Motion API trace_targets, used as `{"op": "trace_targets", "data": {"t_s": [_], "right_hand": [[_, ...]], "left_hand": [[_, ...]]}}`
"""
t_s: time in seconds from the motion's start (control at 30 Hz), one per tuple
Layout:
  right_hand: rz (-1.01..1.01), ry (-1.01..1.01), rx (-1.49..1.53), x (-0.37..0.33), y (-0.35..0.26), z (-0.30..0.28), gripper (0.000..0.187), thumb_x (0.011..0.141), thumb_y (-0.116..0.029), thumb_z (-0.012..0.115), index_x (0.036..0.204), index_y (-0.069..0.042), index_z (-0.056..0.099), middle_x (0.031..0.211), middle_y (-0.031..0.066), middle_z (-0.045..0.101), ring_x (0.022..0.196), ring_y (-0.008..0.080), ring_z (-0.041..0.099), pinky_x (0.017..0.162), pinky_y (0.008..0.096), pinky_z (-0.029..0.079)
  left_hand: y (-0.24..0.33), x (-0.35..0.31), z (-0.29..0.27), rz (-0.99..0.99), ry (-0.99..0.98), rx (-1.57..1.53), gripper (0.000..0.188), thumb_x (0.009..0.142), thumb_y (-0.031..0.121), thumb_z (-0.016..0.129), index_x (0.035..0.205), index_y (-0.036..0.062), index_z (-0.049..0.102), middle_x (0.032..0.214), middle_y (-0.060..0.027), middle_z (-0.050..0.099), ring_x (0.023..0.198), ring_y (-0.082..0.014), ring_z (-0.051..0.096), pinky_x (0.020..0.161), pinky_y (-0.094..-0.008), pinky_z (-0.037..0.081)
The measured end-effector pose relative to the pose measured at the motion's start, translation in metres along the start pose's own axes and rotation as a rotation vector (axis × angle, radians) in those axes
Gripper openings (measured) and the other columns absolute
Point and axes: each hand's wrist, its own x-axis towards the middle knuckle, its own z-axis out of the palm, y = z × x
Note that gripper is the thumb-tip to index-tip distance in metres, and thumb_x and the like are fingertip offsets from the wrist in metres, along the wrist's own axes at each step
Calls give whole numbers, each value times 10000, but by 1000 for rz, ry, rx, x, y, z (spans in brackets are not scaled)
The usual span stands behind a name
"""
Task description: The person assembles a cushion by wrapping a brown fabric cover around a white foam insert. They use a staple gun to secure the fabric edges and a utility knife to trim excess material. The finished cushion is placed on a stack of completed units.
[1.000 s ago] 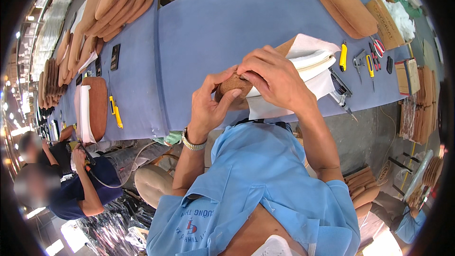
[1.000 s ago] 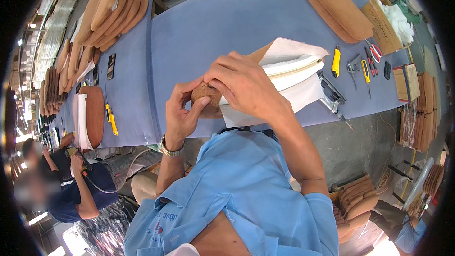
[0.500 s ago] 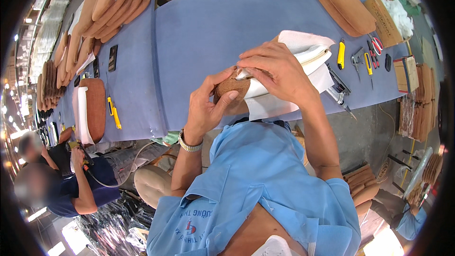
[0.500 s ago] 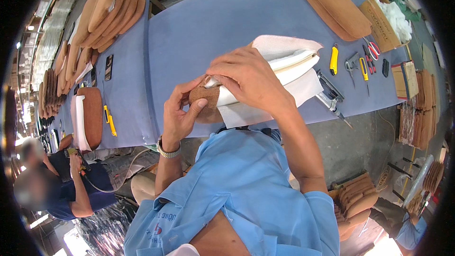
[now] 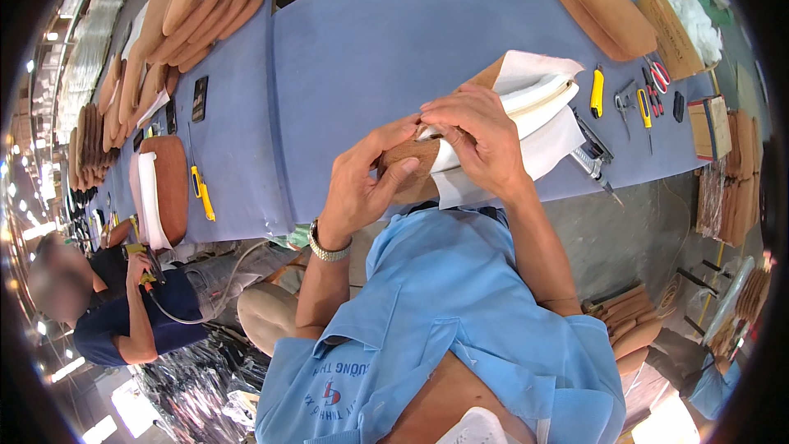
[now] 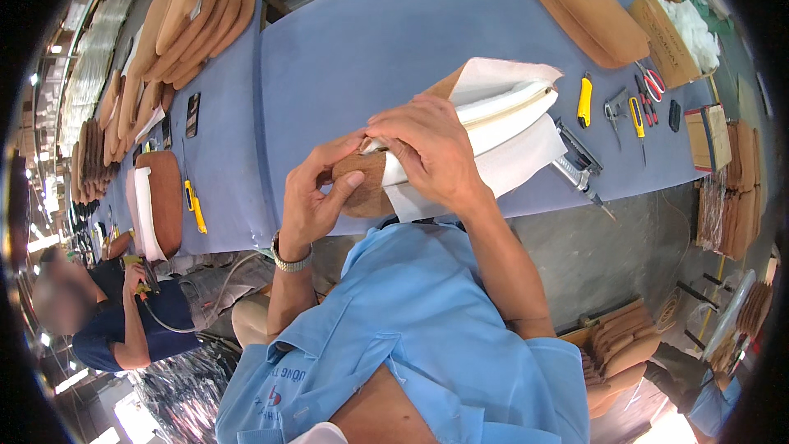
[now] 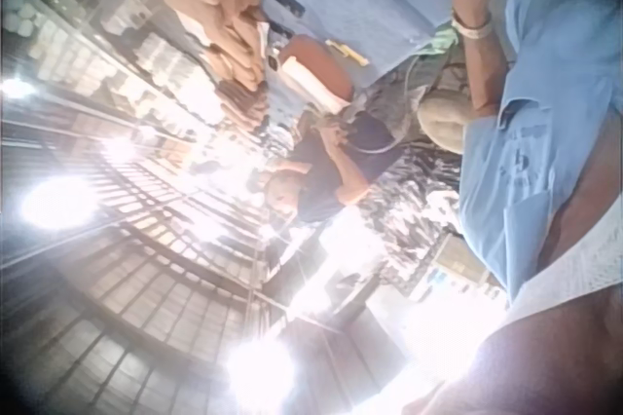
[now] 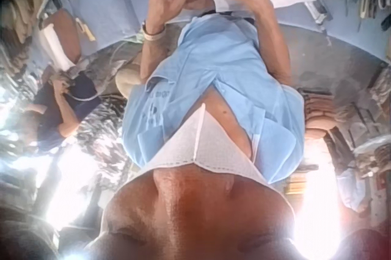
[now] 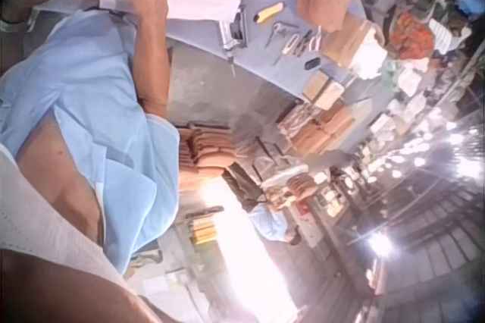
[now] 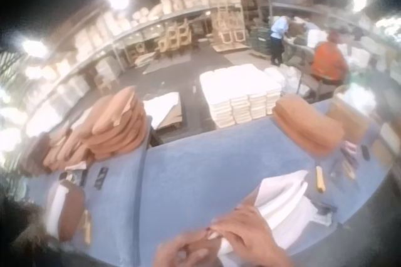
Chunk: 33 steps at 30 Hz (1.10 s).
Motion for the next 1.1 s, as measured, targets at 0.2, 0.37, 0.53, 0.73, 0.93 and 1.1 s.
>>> {"op": "trace_targets", "data": {"t_s": [0.2,0.37,0.53,0.73,0.93,1.1], "right_hand": [[-68,32,55,-3,12,4,164,911,-40,743,1060,-106,761,1070,34,777,992,236,714,995,478,507],[-23,49,118,-10,16,8,160,862,-65,798,1012,-113,768,1014,35,778,963,250,720,906,413,539],[-25,112,103,-8,8,8,137,843,-76,814,967,-116,771,969,12,775,944,241,713,841,369,549],[-21,123,128,-14,5,4,68,888,-136,755,952,-117,767,955,6,761,942,253,696,888,405,523],[25,127,130,-13,1,-2,92,904,-142,749,989,-114,771,989,29,766,954,263,702,889,412,524],[-36,114,107,-13,7,-5,121,883,-106,778,1000,-79,765,1002,52,770,952,273,715,862,405,529]], "left_hand": [[-3,2,-1,50,-11,41,331,928,67,758,1247,17,686,1312,-166,710,1132,-272,726,914,-360,606],[-6,-5,-4,20,-20,89,316,926,40,748,1237,10,698,1325,-172,706,1132,-259,721,910,-344,597],[-4,-8,-1,7,-5,40,306,936,25,729,1240,8,697,1336,-174,700,1176,-256,697,976,-358,562],[-7,-8,-1,6,-49,30,298,934,27,731,1230,10,699,1345,-182,693,1196,-274,691,1012,-380,547],[-1,-3,-3,54,-82,107,313,924,53,753,1230,14,701,1346,-192,691,1201,-282,695,1002,-381,557],[7,1,3,77,-63,25,385,917,96,774,1283,40,668,1345,-184,692,1172,-282,714,963,-373,590]]}}
